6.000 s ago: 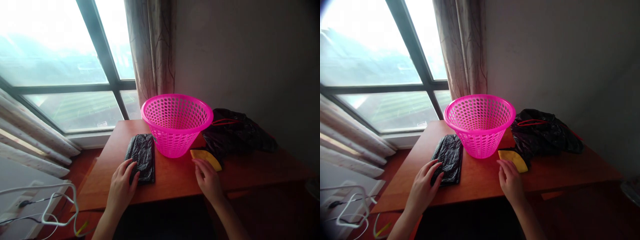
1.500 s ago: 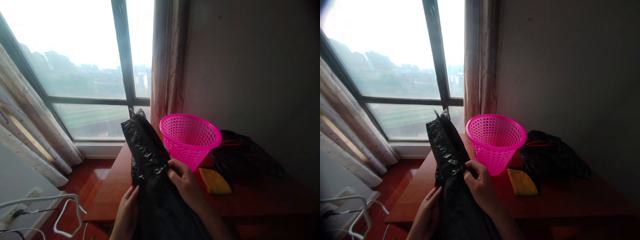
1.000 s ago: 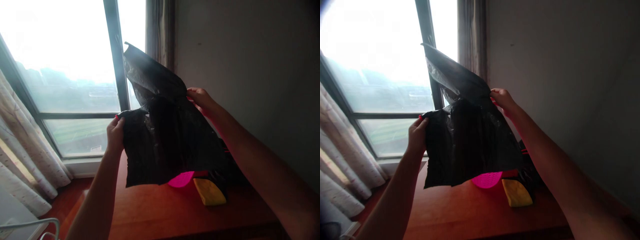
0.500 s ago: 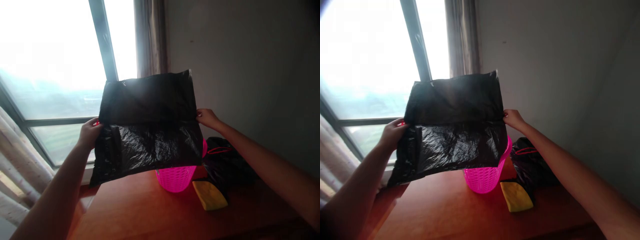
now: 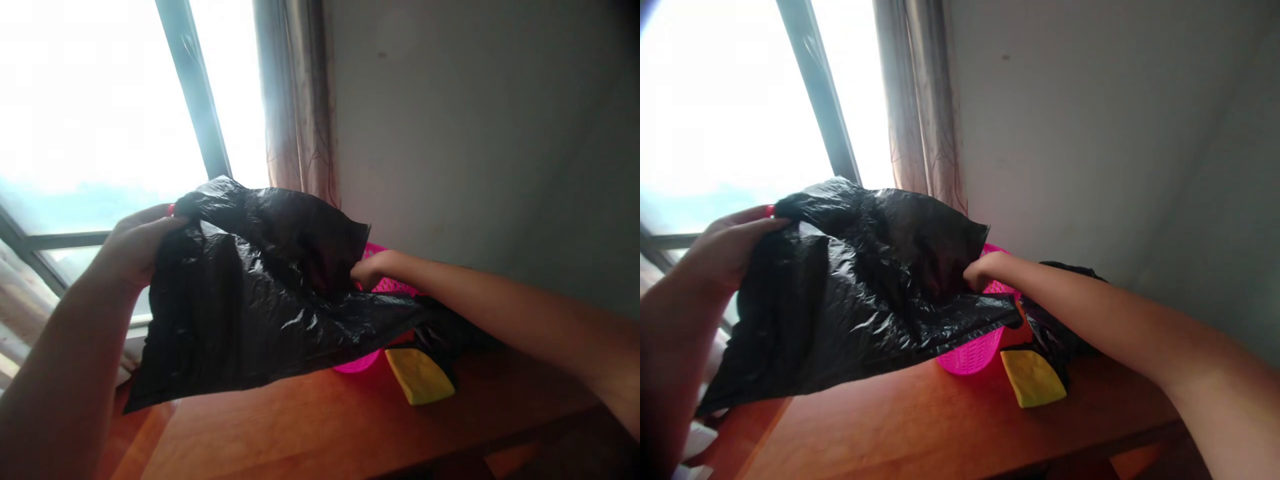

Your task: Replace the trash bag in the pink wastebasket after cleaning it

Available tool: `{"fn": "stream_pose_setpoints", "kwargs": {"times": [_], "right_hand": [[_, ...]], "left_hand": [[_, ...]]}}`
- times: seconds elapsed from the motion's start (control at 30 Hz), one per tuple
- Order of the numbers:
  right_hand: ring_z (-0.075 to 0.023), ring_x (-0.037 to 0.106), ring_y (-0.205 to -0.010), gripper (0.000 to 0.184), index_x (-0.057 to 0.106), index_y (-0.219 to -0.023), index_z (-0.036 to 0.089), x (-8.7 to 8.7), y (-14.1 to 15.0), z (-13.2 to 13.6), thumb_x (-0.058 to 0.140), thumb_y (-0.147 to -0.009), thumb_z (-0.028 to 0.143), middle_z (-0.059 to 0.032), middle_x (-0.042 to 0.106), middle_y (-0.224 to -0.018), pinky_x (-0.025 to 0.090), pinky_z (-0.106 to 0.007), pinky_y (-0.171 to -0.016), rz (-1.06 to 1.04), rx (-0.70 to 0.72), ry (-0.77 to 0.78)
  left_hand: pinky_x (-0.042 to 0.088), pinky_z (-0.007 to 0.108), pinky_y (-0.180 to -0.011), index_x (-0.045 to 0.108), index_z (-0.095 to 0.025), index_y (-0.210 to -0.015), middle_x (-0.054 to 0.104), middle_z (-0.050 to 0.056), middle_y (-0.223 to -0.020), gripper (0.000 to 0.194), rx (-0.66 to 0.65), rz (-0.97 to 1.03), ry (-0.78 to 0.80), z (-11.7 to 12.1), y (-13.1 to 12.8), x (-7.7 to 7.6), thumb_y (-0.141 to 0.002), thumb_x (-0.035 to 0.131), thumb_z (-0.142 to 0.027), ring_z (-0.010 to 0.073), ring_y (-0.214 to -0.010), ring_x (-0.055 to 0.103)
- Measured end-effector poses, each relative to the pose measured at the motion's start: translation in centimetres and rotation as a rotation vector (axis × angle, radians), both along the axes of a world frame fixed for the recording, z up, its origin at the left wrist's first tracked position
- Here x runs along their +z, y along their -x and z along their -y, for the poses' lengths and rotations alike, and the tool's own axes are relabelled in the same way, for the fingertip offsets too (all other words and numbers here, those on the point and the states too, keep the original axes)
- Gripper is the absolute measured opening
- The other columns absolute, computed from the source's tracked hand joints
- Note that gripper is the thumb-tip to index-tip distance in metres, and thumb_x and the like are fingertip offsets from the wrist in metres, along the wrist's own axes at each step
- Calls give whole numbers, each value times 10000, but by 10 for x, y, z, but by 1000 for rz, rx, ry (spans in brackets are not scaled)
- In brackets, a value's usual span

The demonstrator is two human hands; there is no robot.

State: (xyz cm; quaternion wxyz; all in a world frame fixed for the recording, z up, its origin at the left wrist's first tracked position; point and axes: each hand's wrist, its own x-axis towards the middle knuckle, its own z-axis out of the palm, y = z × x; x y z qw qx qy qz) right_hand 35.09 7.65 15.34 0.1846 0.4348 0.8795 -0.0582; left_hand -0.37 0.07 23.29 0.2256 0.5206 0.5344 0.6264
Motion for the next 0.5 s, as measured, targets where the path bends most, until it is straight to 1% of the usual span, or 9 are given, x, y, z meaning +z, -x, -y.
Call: {"fn": "stream_pose_setpoints", "kwargs": {"times": [0.07,0.13,0.2,0.27,0.33,0.37,0.4,0.47,0.5], "right_hand": [[-194,631,-667,190,778,-886,104,17,-9,3,726,-751,227,-74,727,-752,464,-276,-629,-3,-19,19],[-213,667,-768,298,776,-975,122,41,-27,16,681,-824,361,-91,748,-884,487,-276,-678,-145,-31,65],[-226,682,-935,412,743,-1134,176,65,-49,39,705,-806,422,-84,744,-1057,507,-262,-769,-434,-43,155],[-247,645,-1115,671,620,-1347,237,81,-68,71,791,-716,388,-73,685,-1247,510,-276,-887,-649,-49,264],[-257,588,-1229,878,536,-1426,289,83,-79,103,866,-614,327,-43,622,-1359,482,-281,-974,-700,-19,260],[-255,574,-1250,903,523,-1435,310,80,-82,116,874,-602,304,-28,608,-1381,471,-276,-995,-689,2,233],[-251,583,-1240,861,540,-1420,319,75,-82,126,860,-621,279,-18,618,-1369,470,-271,-995,-675,23,192],[-235,640,-1143,620,637,-1318,309,64,-81,134,761,-719,211,-13,687,-1256,484,-270,-954,-645,44,76],[-227,667,-1073,493,690,-1236,293,60,-79,132,693,-759,170,-16,722,-1169,493,-274,-924,-636,43,9]], "left_hand": [[438,186,-462,726,-174,-944,649,-40,-630,436,-38,-9,-2,3,-1,2,-527,769,-293,100,-518,559],[427,177,-479,727,-169,-1002,648,-44,-632,465,-12,-46,-18,6,1,2,-551,749,-283,91,-531,553],[434,182,-516,719,-172,-1055,659,-46,-655,487,-2,-59,-38,8,4,1,-575,718,-257,88,-560,560],[440,198,-544,711,-174,-1068,671,-45,-679,494,0,-52,-60,10,5,-1,-576,704,-226,95,-588,567],[434,212,-549,708,-168,-1059,677,-37,-696,493,-15,-41,-74,11,4,-1,-568,703,-207,104,-593,567],[428,216,-549,707,-162,-1056,676,-33,-702,488,-26,-39,-77,12,2,0,-570,701,-203,105,-592,567],[421,217,-548,707,-156,-1052,671,-31,-701,484,-29,-37,-81,12,0,1,-571,698,-200,105,-588,564],[412,217,-544,705,-149,-1055,660,-32,-691,482,-23,-29,-86,13,-4,4,-575,692,-195,103,-582,559],[409,215,-541,705,-148,-1053,652,-34,-684,478,-19,-24,-86,13,-5,5,-577,690,-194,101,-578,554]]}}
